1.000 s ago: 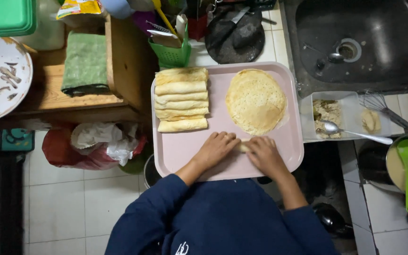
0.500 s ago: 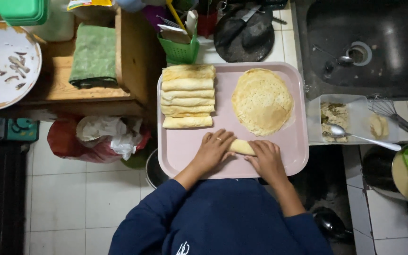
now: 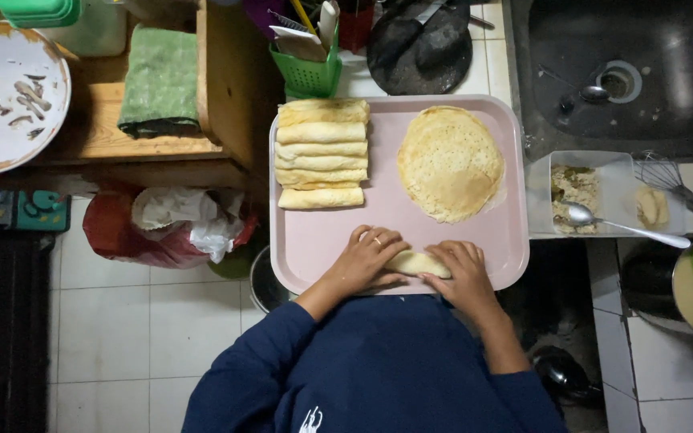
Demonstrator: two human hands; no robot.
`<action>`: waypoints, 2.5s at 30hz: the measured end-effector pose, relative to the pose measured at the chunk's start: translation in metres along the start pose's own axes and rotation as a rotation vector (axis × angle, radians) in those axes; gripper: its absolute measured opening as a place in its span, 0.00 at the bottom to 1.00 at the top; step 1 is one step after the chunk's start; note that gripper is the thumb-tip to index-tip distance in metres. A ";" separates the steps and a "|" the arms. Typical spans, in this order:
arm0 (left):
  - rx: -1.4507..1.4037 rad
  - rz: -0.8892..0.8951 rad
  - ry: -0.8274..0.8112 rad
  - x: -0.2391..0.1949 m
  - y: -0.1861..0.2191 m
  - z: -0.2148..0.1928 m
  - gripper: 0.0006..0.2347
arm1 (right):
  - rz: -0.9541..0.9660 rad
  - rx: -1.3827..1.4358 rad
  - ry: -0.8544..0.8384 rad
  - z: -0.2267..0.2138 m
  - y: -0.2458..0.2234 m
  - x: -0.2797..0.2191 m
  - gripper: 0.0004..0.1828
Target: The person places a slice of cheese onto a cooked crepe, rolls it into a cylinder, and stacks it on a tray. They repeat this process with several crepes, occasionally moving to the stove to pour batter into a pan and cook a new crepe.
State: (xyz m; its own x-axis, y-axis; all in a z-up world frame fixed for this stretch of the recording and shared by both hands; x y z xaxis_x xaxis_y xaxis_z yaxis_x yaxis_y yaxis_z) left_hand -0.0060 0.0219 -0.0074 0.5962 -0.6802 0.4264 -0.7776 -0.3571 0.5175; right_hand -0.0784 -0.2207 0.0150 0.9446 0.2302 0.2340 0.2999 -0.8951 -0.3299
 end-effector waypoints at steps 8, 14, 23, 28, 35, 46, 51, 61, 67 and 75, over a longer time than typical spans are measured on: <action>-0.079 -0.117 -0.235 -0.001 0.002 0.000 0.25 | -0.013 -0.015 -0.111 0.031 0.002 -0.012 0.26; -0.124 -0.173 -0.238 -0.006 0.001 -0.005 0.31 | 0.058 0.004 -0.126 0.017 -0.005 -0.008 0.34; -0.188 -0.094 -0.192 -0.018 -0.016 0.022 0.18 | 0.033 0.031 -0.084 0.036 0.014 -0.020 0.20; -0.544 -0.270 -0.245 -0.004 -0.014 -0.011 0.17 | 0.219 0.359 -0.142 -0.003 -0.006 0.014 0.19; -0.175 -0.134 -0.225 0.010 -0.024 -0.038 0.23 | 0.067 0.229 -0.130 0.013 0.000 0.046 0.25; -0.169 -0.175 0.133 -0.032 -0.049 -0.027 0.20 | 0.038 0.185 -0.058 0.006 0.001 0.036 0.21; -0.091 -0.319 -0.339 -0.011 -0.024 -0.052 0.37 | -0.035 -0.132 -0.164 0.028 -0.008 0.029 0.35; -0.190 -0.238 -0.208 -0.029 -0.044 -0.016 0.20 | 0.079 0.183 -0.186 0.034 -0.012 0.030 0.23; -0.536 -0.414 -0.189 -0.025 -0.043 -0.102 0.27 | 0.119 0.379 -0.257 0.024 -0.052 0.076 0.24; 0.066 -0.454 -0.091 -0.079 -0.114 -0.114 0.23 | -0.144 0.245 -0.098 0.075 -0.098 0.142 0.25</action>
State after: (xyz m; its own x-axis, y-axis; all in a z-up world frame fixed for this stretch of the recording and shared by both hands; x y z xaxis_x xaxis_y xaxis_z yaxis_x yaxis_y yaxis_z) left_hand 0.0585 0.1897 -0.0161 0.8616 -0.4977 0.0995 -0.4547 -0.6700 0.5868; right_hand 0.0365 -0.0718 0.0125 0.8946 0.3950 0.2089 0.4441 -0.7342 -0.5135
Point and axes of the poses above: each hand's wrist, its own x-axis towards the middle knuckle, its own z-axis out of the palm, y = z × x, the point moved 1 cm from there along x, towards the middle knuckle, and after that the axes turned 9 degrees about -x, right-handed, at the moved point
